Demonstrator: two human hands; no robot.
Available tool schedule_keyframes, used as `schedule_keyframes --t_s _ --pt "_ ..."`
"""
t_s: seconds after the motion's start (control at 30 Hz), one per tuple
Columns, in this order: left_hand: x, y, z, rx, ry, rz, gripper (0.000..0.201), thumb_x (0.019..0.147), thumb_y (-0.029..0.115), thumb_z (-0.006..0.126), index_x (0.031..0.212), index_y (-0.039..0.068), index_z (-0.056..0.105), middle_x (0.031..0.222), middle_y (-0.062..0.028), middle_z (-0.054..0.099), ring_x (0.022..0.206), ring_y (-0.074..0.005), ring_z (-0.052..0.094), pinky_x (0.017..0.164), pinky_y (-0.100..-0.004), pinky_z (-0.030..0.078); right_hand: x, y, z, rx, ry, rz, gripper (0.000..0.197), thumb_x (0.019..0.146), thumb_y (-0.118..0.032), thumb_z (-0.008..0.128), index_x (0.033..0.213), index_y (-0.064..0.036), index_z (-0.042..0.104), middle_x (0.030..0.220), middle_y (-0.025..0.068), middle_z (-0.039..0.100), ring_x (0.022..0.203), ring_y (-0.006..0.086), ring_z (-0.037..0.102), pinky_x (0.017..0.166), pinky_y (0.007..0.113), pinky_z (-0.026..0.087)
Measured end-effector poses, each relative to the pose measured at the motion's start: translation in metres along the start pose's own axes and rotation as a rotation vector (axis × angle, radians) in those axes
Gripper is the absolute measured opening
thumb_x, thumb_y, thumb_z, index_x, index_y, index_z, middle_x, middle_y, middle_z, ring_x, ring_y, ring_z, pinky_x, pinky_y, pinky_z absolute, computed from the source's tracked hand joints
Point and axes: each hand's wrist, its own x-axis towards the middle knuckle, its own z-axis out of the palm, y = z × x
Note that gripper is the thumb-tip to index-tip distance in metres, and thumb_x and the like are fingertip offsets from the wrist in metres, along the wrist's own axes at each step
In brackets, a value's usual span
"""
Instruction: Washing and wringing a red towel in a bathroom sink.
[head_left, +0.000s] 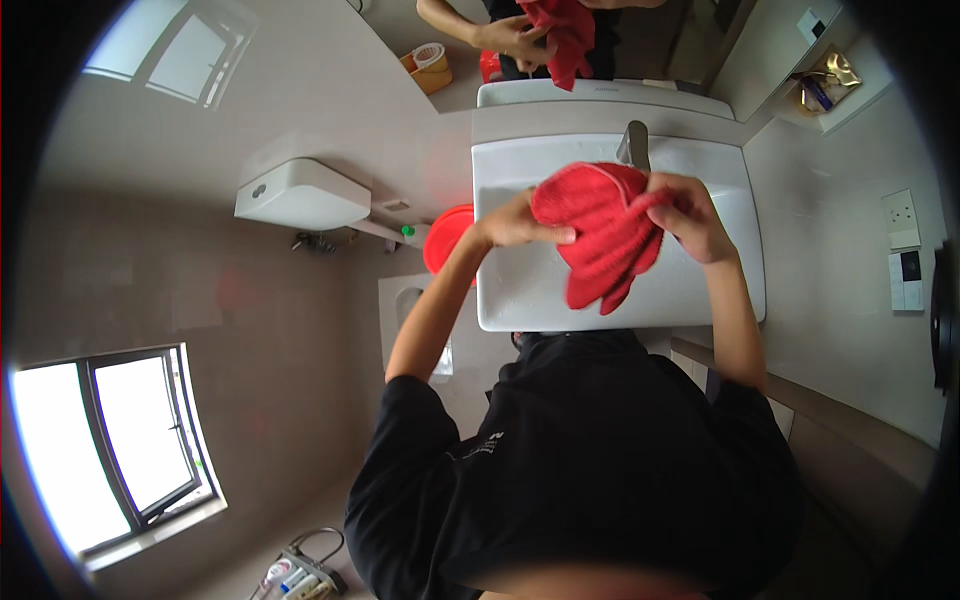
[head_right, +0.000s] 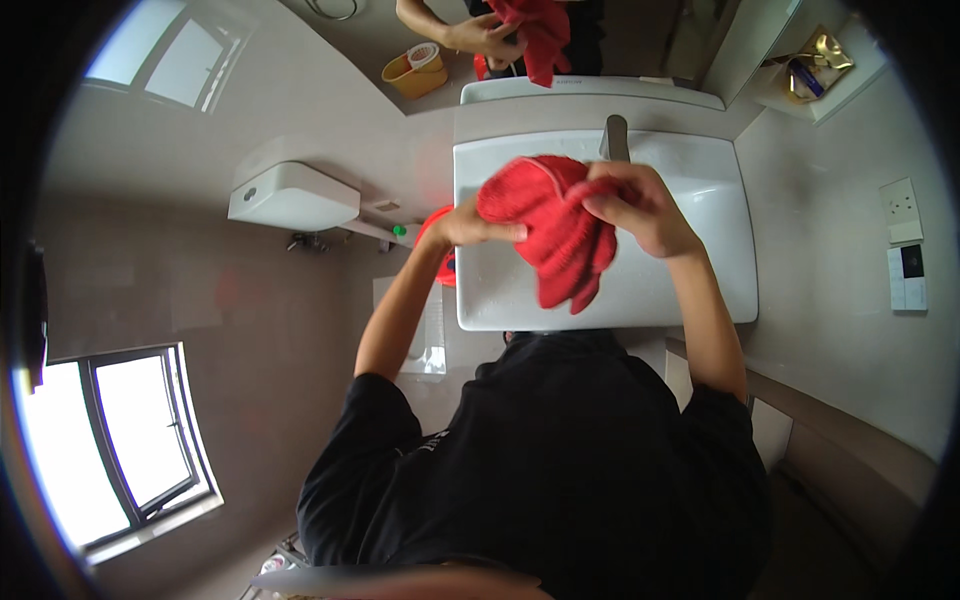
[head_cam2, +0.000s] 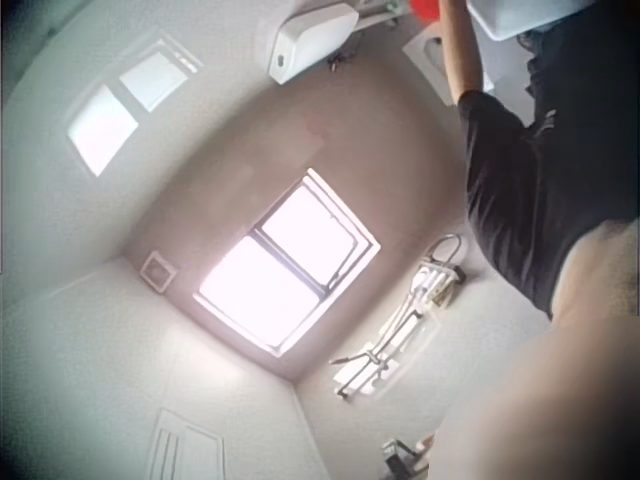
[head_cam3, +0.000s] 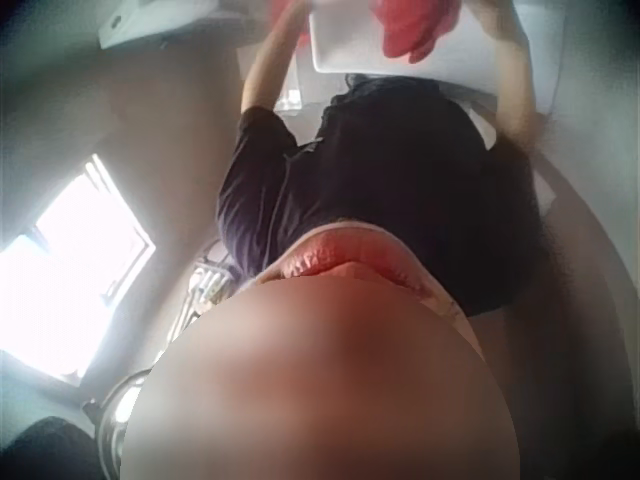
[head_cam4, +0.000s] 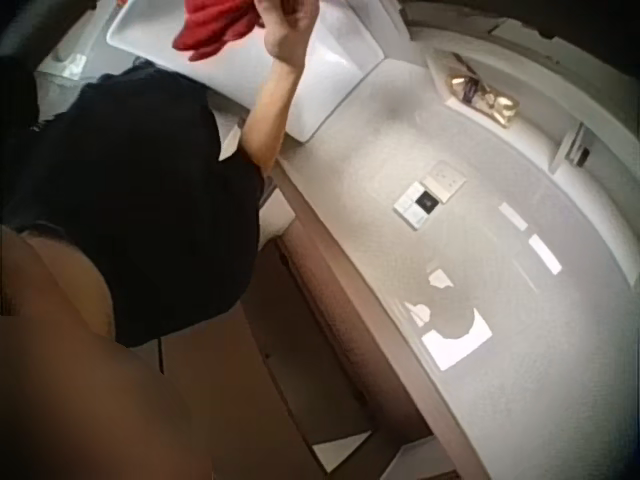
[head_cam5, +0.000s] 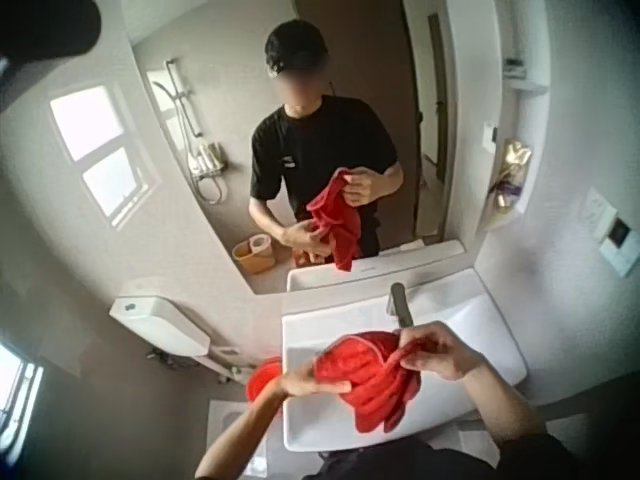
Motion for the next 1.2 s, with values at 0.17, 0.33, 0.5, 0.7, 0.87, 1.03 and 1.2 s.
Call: schedule_keyframes --t_s 0.17,0.33,0.5,0.7,0.87,1.03,1.2 --pt "-0.023 0.006 0.002 0.126 0.036 0.273 0.034 0.080 0.019 0.079 0.105 0.001 0.064 0.103 -0.0039 0.064 0.100 -0.0176 0.058 0.098 -0.0332 0.041 -0.039 -0.001 -0.013 -0.092 0.110 0.088 0.012 0.092 -0.013 0.059 0.090 -0.0016 0.063 0.073 -0.0044 0.047 0.069 0.0046 0.039 0.061 0.022 0.032" --pt "-0.066 0.056 0.011 0.715 0.475 0.099 0.024 0.073 0.004 0.076 0.086 0.004 0.056 0.082 -0.0104 0.062 0.073 -0.0275 0.062 0.067 -0.0325 0.050 -0.059 -0.020 -0.009 -0.489 0.417 0.166 0.018 0.098 -0.016 0.055 0.094 0.0012 0.059 0.075 -0.0014 0.052 0.072 0.0053 0.045 0.066 0.022 0.040" --pt "-0.067 0.111 0.013 1.021 0.582 0.619 0.022 0.069 -0.002 0.070 0.082 0.005 0.054 0.073 -0.0073 0.058 0.065 -0.0285 0.062 0.058 -0.0376 0.050 -0.085 -0.038 -0.034 -0.854 0.808 0.078 0.020 0.098 -0.017 0.056 0.100 0.0010 0.063 0.084 0.0017 0.061 0.076 0.0078 0.051 0.073 0.022 0.043" --pt "-0.044 0.148 0.042 1.023 0.692 0.588 0.032 0.069 0.004 0.074 0.096 0.008 0.058 0.078 -0.0094 0.067 0.070 -0.0277 0.067 0.061 -0.0359 0.053 -0.062 -0.041 -0.010 -0.387 1.115 -0.182 0.018 0.091 -0.013 0.065 0.094 0.0050 0.069 0.084 0.0026 0.067 0.077 0.0066 0.057 0.072 0.022 0.045" --pt "-0.024 0.170 0.053 0.917 0.688 0.527 0.049 0.066 0.008 0.080 0.111 0.010 0.063 0.076 -0.0119 0.068 0.068 -0.0220 0.068 0.065 -0.0337 0.051 -0.009 -0.038 0.042 -0.070 0.876 -0.101 0.017 0.091 -0.015 0.065 0.096 0.0008 0.069 0.090 0.0022 0.066 0.080 0.0076 0.059 0.072 0.022 0.046" --pt "-0.008 0.209 0.048 1.065 0.506 0.551 0.047 0.065 0.015 0.080 0.110 0.013 0.065 0.101 -0.0113 0.069 0.092 -0.0254 0.067 0.076 -0.0347 0.054 0.032 -0.001 0.063 0.324 0.445 -0.289 0.047 0.103 -0.030 0.044 0.140 -0.0029 0.036 0.145 0.0075 0.039 0.130 0.0162 0.040 0.107 0.034 0.036" --pt "-0.003 0.253 0.034 1.039 0.117 0.736 0.041 0.067 0.002 0.077 0.104 -0.007 0.061 0.087 -0.0197 0.067 0.080 -0.0294 0.068 0.070 -0.0338 0.055 0.060 0.019 0.079 0.074 0.591 -0.392 0.049 0.094 -0.031 0.062 0.129 -0.0009 0.044 0.130 0.0117 0.050 0.119 0.0156 0.048 0.099 0.031 0.042"
